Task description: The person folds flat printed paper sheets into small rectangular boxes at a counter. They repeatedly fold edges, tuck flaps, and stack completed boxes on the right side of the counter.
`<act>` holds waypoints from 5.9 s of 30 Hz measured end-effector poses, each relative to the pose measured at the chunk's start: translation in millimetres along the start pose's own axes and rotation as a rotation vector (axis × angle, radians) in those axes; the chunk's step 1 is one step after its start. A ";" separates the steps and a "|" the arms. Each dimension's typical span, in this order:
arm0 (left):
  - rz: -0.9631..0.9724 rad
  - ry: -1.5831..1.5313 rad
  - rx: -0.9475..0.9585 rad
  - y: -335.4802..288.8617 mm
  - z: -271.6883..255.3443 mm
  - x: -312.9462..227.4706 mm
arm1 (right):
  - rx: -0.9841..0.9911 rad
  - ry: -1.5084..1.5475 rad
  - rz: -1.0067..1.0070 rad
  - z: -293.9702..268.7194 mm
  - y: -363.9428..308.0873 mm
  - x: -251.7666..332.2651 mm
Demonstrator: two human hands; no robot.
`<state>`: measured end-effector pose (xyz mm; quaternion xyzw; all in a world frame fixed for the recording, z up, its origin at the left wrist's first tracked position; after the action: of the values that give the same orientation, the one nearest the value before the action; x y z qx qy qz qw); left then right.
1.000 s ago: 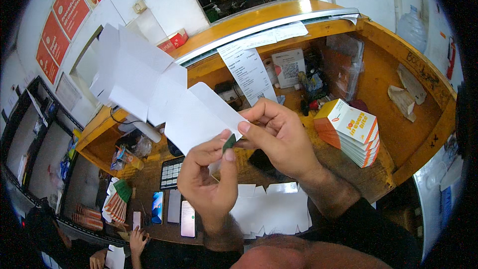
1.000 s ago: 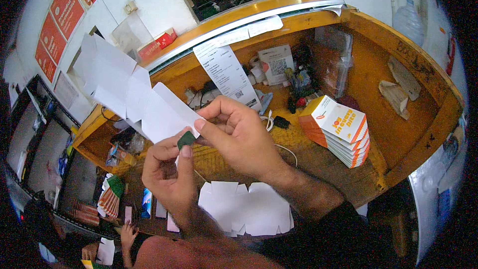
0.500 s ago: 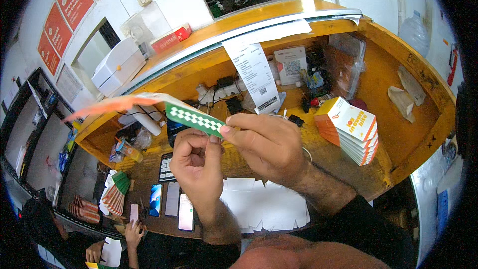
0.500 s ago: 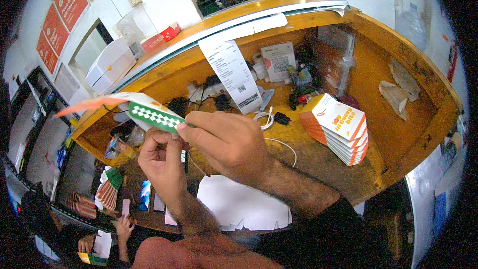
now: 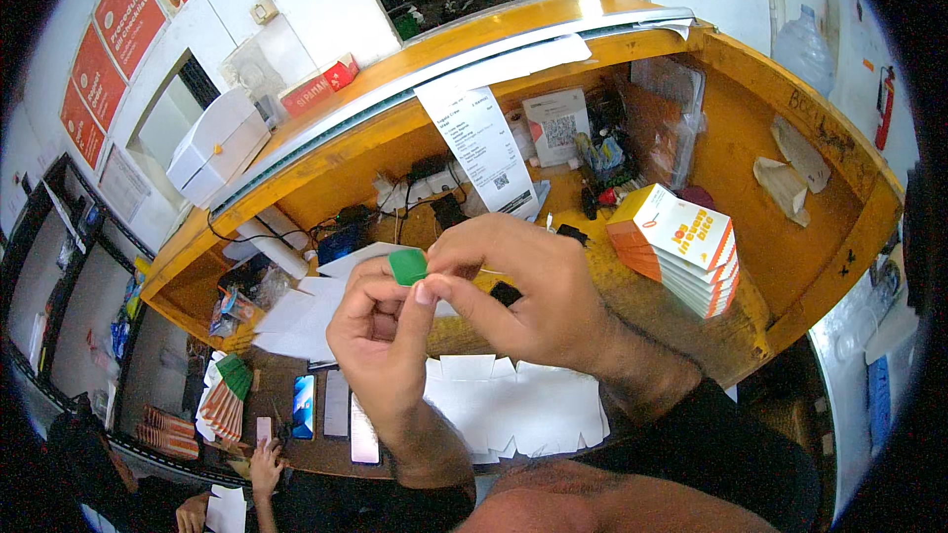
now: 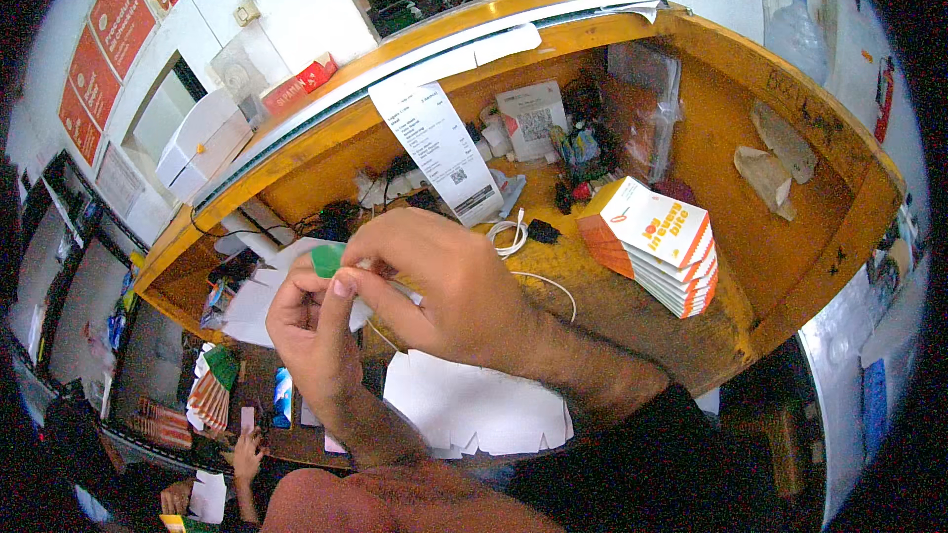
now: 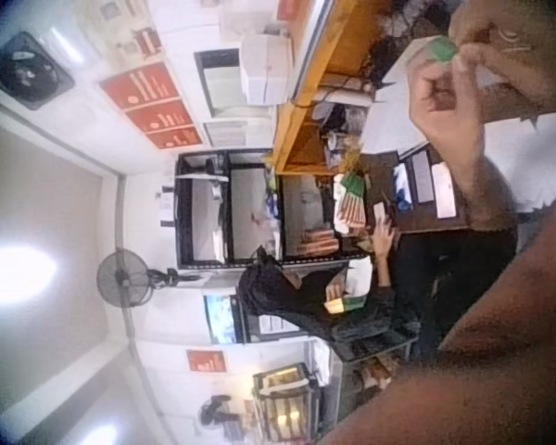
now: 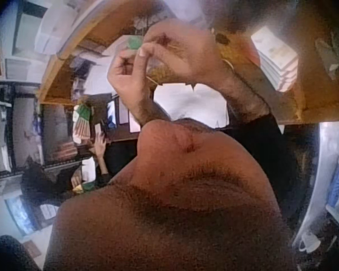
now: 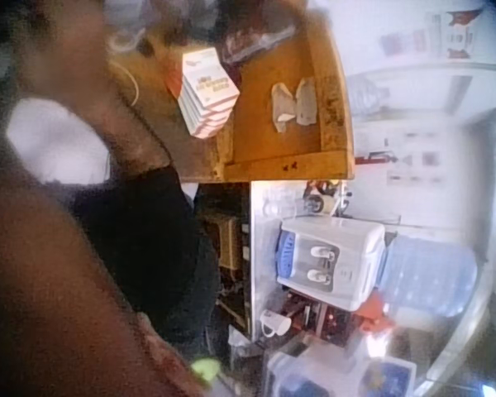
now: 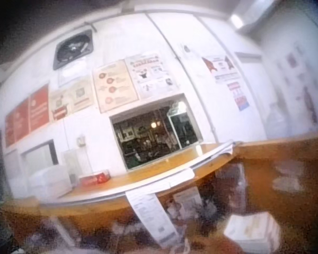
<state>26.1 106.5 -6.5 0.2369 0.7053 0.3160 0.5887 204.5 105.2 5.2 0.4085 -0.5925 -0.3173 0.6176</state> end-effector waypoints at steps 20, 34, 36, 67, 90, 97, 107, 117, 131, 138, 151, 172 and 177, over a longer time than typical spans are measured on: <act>0.512 0.612 0.349 -6.5 22.0 -30.9 | 0.120 0.947 0.753 -12.2 2.3 -38.6; 0.315 0.627 0.014 -2.2 8.7 -31.5 | -0.023 0.321 0.560 -25.2 7.9 -22.3; 0.034 0.421 -0.053 -6.2 2.8 -16.4 | -0.094 0.285 0.591 -19.4 8.5 -4.5; -0.271 -0.121 0.060 0.6 5.8 4.0 | 0.036 -0.066 -0.017 -19.3 10.5 -2.6; -0.087 -0.174 0.175 -9.2 -19.6 22.7 | 0.061 0.008 -0.087 -10.2 8.4 -9.9; -0.085 -0.261 0.069 -11.1 0.4 15.4 | 0.054 0.356 0.079 -2.7 9.3 -18.1; -0.029 -0.395 0.033 -2.4 17.2 7.9 | -0.239 0.415 0.172 14.7 -0.7 -3.5; -0.044 -0.314 0.157 0.2 3.3 3.2 | -0.111 0.163 0.106 9.5 -2.5 -5.0; -0.314 -1.291 0.185 10.7 -39.6 30.8 | 0.122 -0.445 -0.322 -6.7 19.0 -12.7; 0.072 -0.579 0.070 -9.7 -23.4 19.8 | 0.084 -0.478 -0.489 -6.4 6.9 4.0; 0.090 -0.149 -0.169 -35.6 -24.0 -25.2 | 0.155 -0.232 -0.548 -12.6 4.2 26.5; 0.130 0.166 -0.364 -3.6 8.3 -8.8 | -0.156 -0.023 -0.154 21.7 -5.6 -3.3; 0.055 0.044 -0.240 -1.1 -5.0 -1.3 | -0.086 0.064 -0.127 7.8 -0.6 -11.4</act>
<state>21.5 104.0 -6.0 0.1769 0.6683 0.4191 0.5885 195.7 113.9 -1.0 0.4283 -0.5312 -0.3677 0.6318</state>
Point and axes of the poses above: each hand's wrist, its own y-axis towards the middle knuckle, its own z-axis out of the palm, x = y × z, the point moved 2 cm from there along y, towards the middle knuckle, and after that the axes turned 14 degrees about y, right-handed, at the moved point
